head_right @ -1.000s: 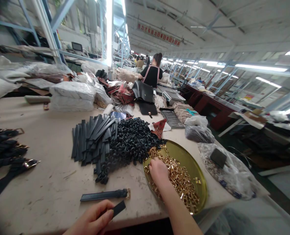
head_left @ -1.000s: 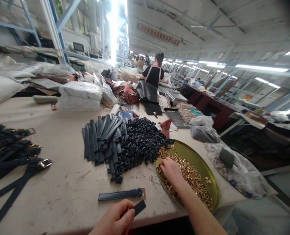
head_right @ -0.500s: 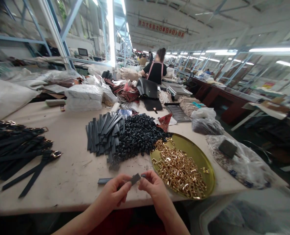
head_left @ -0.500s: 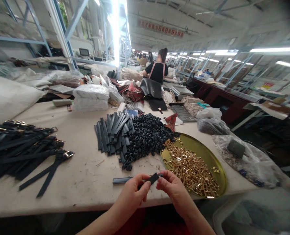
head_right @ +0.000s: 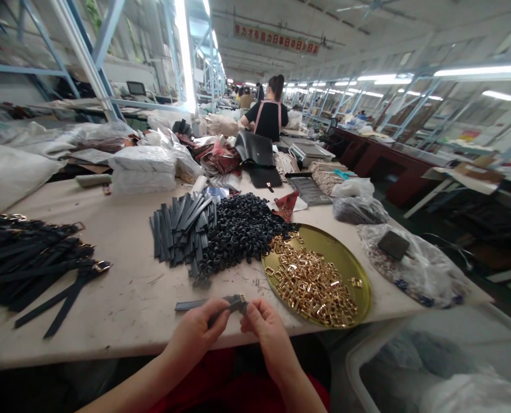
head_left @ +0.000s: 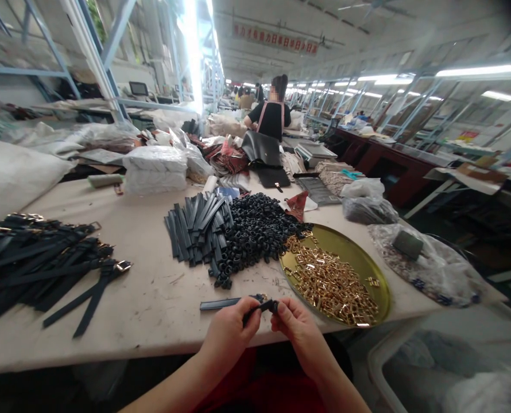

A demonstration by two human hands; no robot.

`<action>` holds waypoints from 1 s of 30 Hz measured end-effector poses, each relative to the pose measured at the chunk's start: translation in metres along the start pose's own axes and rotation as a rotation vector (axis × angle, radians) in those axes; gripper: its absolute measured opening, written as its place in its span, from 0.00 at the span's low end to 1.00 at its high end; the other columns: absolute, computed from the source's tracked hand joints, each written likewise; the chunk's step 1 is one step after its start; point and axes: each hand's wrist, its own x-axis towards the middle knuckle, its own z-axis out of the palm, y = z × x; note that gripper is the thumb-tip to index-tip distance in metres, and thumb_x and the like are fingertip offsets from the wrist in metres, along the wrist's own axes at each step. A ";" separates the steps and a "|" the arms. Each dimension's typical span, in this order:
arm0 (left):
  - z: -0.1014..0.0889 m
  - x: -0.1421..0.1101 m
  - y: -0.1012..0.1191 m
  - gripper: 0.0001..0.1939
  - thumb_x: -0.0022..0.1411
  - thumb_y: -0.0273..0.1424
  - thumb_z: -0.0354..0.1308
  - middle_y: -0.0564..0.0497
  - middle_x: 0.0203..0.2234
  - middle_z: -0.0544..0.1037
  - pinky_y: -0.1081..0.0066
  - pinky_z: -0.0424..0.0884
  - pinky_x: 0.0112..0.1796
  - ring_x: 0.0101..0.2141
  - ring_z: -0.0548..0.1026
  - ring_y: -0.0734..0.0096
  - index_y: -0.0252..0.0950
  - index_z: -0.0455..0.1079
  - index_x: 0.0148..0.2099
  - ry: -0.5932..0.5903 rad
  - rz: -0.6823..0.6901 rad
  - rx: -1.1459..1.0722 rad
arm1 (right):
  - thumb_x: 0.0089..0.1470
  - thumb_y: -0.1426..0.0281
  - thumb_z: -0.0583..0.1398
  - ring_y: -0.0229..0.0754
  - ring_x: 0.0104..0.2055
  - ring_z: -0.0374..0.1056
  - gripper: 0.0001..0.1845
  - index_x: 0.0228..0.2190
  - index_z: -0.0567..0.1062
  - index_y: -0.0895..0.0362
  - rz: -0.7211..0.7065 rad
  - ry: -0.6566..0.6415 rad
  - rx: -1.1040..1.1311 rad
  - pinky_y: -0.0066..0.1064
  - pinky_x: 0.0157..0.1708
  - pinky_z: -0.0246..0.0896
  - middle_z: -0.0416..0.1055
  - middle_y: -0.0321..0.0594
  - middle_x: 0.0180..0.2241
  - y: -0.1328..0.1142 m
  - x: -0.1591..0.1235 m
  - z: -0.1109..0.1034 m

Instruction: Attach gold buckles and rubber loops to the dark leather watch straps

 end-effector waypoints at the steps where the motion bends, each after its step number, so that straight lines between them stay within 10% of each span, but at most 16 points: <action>1: 0.000 0.000 0.000 0.11 0.59 0.34 0.45 0.54 0.22 0.70 0.76 0.59 0.29 0.25 0.67 0.73 0.37 0.66 0.33 -0.007 -0.003 0.005 | 0.48 0.56 0.57 0.33 0.25 0.59 0.17 0.27 0.67 0.58 -0.007 0.005 -0.009 0.28 0.31 0.55 0.65 0.33 0.22 0.000 -0.001 0.000; 8: -0.003 -0.001 0.006 0.11 0.56 0.34 0.45 0.57 0.16 0.65 0.78 0.56 0.21 0.19 0.64 0.77 0.36 0.66 0.29 -0.206 -0.077 -0.070 | 0.49 0.58 0.56 0.35 0.26 0.60 0.15 0.25 0.68 0.57 -0.321 0.058 -0.409 0.29 0.29 0.54 0.64 0.34 0.22 0.004 -0.009 -0.007; 17: -0.001 -0.005 -0.005 0.12 0.54 0.35 0.46 0.60 0.11 0.60 0.78 0.51 0.15 0.14 0.60 0.78 0.34 0.66 0.29 -0.348 -0.192 -0.190 | 0.42 0.59 0.62 0.33 0.23 0.61 0.16 0.30 0.71 0.58 0.035 -0.060 -0.176 0.26 0.27 0.54 0.67 0.31 0.19 0.004 -0.011 -0.010; 30: 0.005 -0.012 0.000 0.11 0.58 0.31 0.45 0.57 0.20 0.67 0.77 0.60 0.26 0.22 0.64 0.77 0.34 0.64 0.40 -0.286 -0.080 -0.345 | 0.42 0.64 0.64 0.30 0.24 0.60 0.13 0.30 0.71 0.58 0.129 0.014 0.232 0.24 0.26 0.55 0.68 0.33 0.25 0.021 -0.009 0.001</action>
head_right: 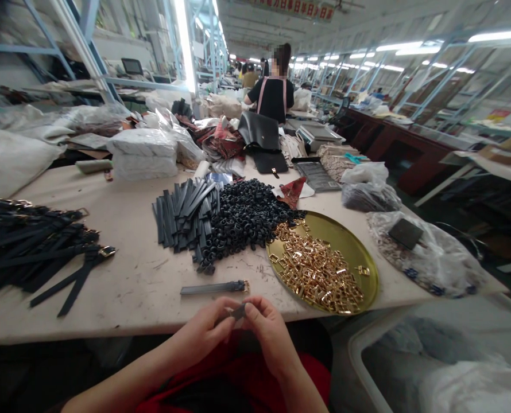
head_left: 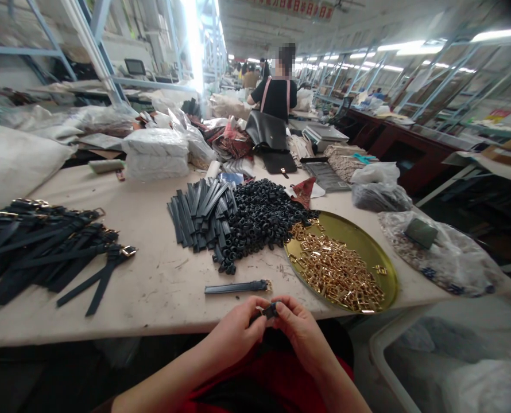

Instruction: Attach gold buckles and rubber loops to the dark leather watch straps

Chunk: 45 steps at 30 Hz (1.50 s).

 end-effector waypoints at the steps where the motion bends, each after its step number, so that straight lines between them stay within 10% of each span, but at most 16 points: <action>1: -0.001 -0.001 0.000 0.12 0.58 0.29 0.44 0.57 0.20 0.67 0.77 0.60 0.27 0.23 0.65 0.76 0.34 0.62 0.43 -0.014 0.015 -0.011 | 0.42 0.64 0.64 0.30 0.25 0.60 0.13 0.30 0.71 0.58 0.006 0.007 0.033 0.23 0.26 0.55 0.68 0.33 0.26 0.000 -0.001 0.001; 12: -0.006 -0.004 -0.003 0.11 0.57 0.29 0.46 0.57 0.21 0.68 0.76 0.62 0.25 0.22 0.67 0.76 0.35 0.55 0.43 -0.007 -0.049 -0.095 | 0.47 0.53 0.57 0.36 0.26 0.63 0.20 0.29 0.72 0.58 -0.019 -0.042 0.105 0.30 0.30 0.58 0.70 0.38 0.25 0.004 -0.016 0.016; 27: -0.012 -0.014 0.000 0.12 0.52 0.40 0.54 0.53 0.28 0.73 0.74 0.59 0.29 0.30 0.68 0.70 0.36 0.66 0.34 0.067 -0.126 0.288 | 0.45 0.64 0.61 0.30 0.25 0.56 0.10 0.27 0.71 0.59 0.206 -0.253 0.249 0.23 0.27 0.53 0.63 0.34 0.25 0.020 -0.026 0.013; 38: -0.013 -0.014 0.006 0.12 0.51 0.32 0.54 0.55 0.25 0.71 0.77 0.61 0.26 0.25 0.65 0.77 0.32 0.65 0.38 -0.126 -0.200 -0.263 | 0.44 0.58 0.60 0.33 0.21 0.55 0.16 0.29 0.61 0.55 -0.180 0.229 -0.399 0.25 0.23 0.53 0.58 0.28 0.20 0.018 -0.016 0.004; 45: -0.005 -0.012 -0.006 0.13 0.50 0.33 0.54 0.53 0.22 0.71 0.75 0.62 0.27 0.24 0.68 0.76 0.30 0.66 0.37 -0.216 -0.304 -0.382 | 0.51 0.60 0.52 0.32 0.21 0.51 0.12 0.26 0.64 0.56 -0.185 -0.050 -0.700 0.25 0.21 0.48 0.55 0.29 0.19 0.021 -0.024 -0.007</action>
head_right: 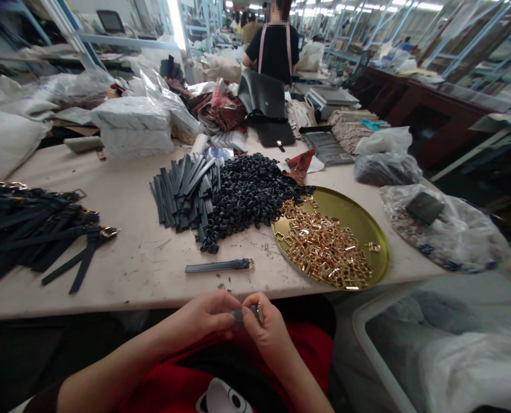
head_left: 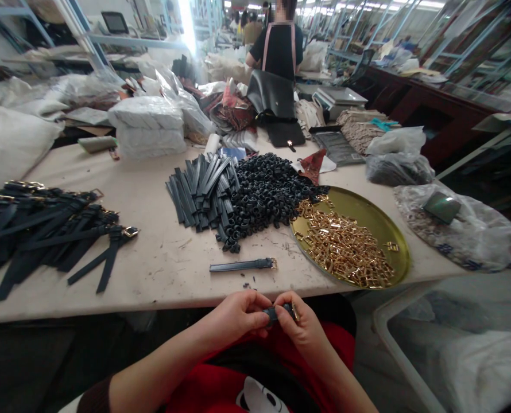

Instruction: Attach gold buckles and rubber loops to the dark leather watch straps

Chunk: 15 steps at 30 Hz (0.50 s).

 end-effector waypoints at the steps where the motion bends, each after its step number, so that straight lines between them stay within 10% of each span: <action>1: 0.000 -0.001 0.000 0.13 0.49 0.32 0.54 0.54 0.22 0.71 0.75 0.62 0.27 0.23 0.68 0.76 0.30 0.66 0.37 -0.004 -0.023 -0.011 | 0.52 0.60 0.52 0.32 0.21 0.51 0.11 0.26 0.64 0.56 -0.007 -0.013 -0.020 0.25 0.21 0.48 0.54 0.29 0.19 0.001 -0.002 -0.001; 15: 0.001 -0.007 -0.014 0.13 0.48 0.27 0.53 0.51 0.25 0.74 0.74 0.64 0.30 0.27 0.71 0.74 0.30 0.65 0.38 -0.058 -0.049 0.021 | 0.52 0.64 0.52 0.32 0.22 0.52 0.08 0.28 0.66 0.55 -0.061 -0.141 -0.217 0.26 0.22 0.46 0.59 0.30 0.20 0.002 -0.016 -0.003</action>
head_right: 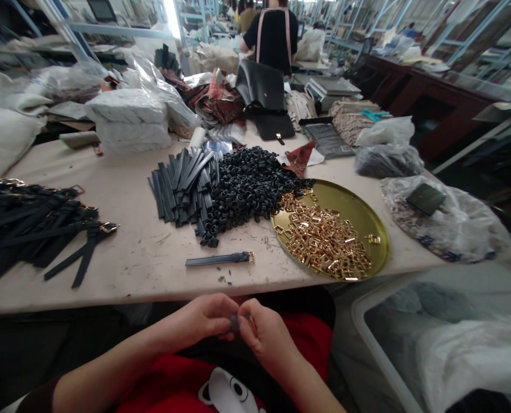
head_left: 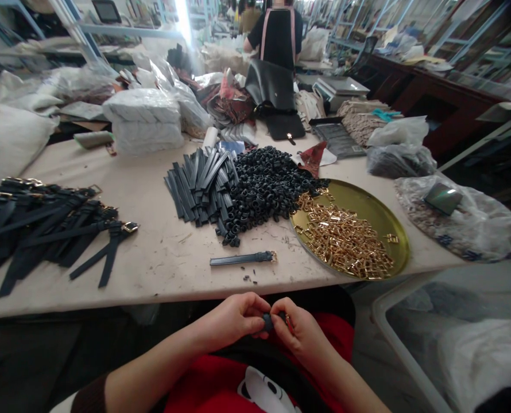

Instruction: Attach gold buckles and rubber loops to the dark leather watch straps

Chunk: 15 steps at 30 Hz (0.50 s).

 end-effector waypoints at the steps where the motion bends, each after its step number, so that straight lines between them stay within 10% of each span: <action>1: 0.000 -0.001 0.002 0.13 0.47 0.27 0.54 0.51 0.25 0.73 0.74 0.64 0.30 0.27 0.71 0.75 0.30 0.65 0.39 -0.004 0.007 -0.021 | 0.52 0.64 0.52 0.33 0.22 0.53 0.08 0.29 0.66 0.55 -0.001 0.024 0.026 0.26 0.23 0.47 0.59 0.30 0.21 0.001 0.000 0.002; 15: -0.006 -0.006 0.005 0.13 0.52 0.38 0.52 0.52 0.21 0.72 0.78 0.60 0.21 0.18 0.66 0.79 0.32 0.64 0.27 -0.112 -0.124 0.190 | 0.56 0.65 0.48 0.36 0.31 0.64 0.11 0.38 0.64 0.55 -0.072 0.087 -0.064 0.27 0.31 0.57 0.67 0.37 0.31 0.001 -0.008 0.012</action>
